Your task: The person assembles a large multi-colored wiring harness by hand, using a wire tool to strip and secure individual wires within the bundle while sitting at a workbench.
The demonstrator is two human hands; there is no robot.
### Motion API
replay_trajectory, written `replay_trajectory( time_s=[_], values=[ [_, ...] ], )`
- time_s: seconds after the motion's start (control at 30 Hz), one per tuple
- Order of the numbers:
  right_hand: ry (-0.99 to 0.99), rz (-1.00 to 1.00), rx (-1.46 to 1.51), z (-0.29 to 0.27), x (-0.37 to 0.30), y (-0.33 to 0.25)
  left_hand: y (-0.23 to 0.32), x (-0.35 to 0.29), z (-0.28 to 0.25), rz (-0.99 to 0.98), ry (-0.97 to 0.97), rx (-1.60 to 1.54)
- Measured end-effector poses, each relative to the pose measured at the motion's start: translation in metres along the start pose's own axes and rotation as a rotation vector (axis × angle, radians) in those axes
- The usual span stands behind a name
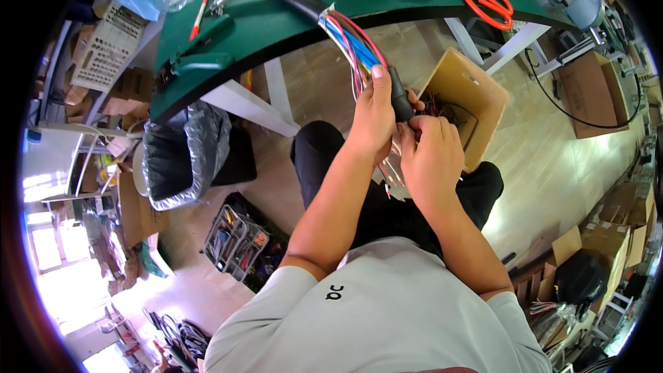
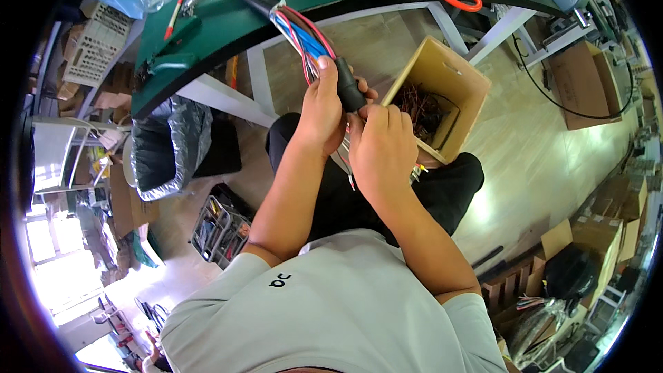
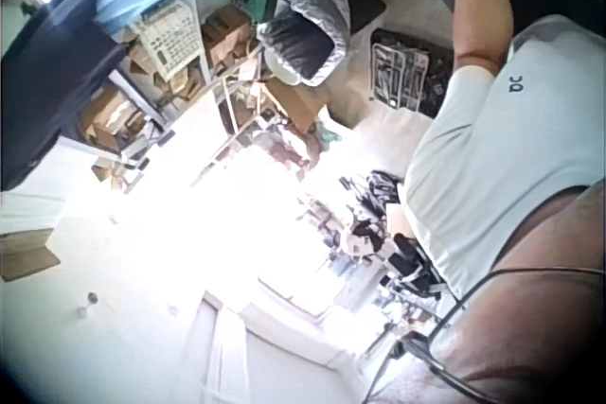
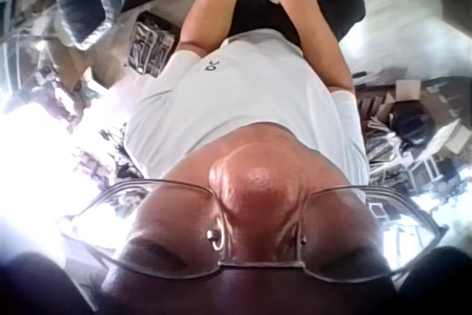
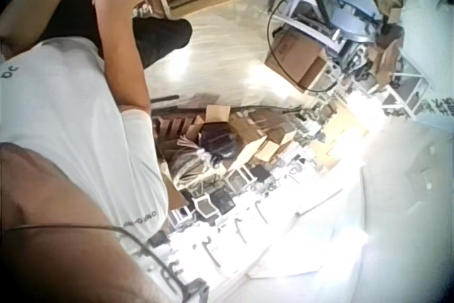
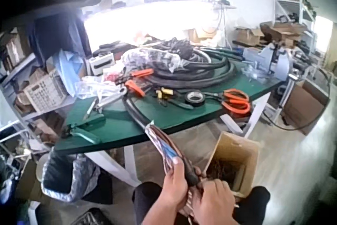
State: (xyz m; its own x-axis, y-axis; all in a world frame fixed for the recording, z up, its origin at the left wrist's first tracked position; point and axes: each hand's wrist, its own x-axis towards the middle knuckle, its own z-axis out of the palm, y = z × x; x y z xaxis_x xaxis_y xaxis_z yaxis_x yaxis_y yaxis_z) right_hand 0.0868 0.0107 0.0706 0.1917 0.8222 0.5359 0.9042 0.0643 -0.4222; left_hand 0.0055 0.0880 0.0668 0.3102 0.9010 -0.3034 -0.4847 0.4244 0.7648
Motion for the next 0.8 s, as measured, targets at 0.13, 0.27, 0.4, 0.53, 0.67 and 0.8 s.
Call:
replay_trajectory(
  time_s=[0.13,0.27,0.4,0.53,0.67,0.8],
  values=[
    [-0.186,0.151,0.075,-0.004,-0.001,0.004,0.001,0.001,-0.002,-0.010,0.018,0.007],
    [-0.311,0.279,0.133,-0.006,0.008,0.002,0.002,0.002,-0.007,-0.028,-0.041,0.018],
    [-0.269,0.209,0.027,-0.014,0.008,-0.006,0.007,-0.004,-0.002,-0.018,-0.021,0.012],
    [-0.324,0.295,0.064,-0.021,0.016,-0.015,0.004,-0.001,-0.006,-0.014,-0.076,-0.005],
    [-0.249,0.332,0.113,-0.011,0.010,-0.013,0.006,-0.002,-0.005,-0.057,-0.065,-0.056],
    [-0.181,0.440,0.241,-0.003,0.003,-0.012,0.006,-0.004,-0.001,-0.043,-0.024,-0.072]
  ],
)
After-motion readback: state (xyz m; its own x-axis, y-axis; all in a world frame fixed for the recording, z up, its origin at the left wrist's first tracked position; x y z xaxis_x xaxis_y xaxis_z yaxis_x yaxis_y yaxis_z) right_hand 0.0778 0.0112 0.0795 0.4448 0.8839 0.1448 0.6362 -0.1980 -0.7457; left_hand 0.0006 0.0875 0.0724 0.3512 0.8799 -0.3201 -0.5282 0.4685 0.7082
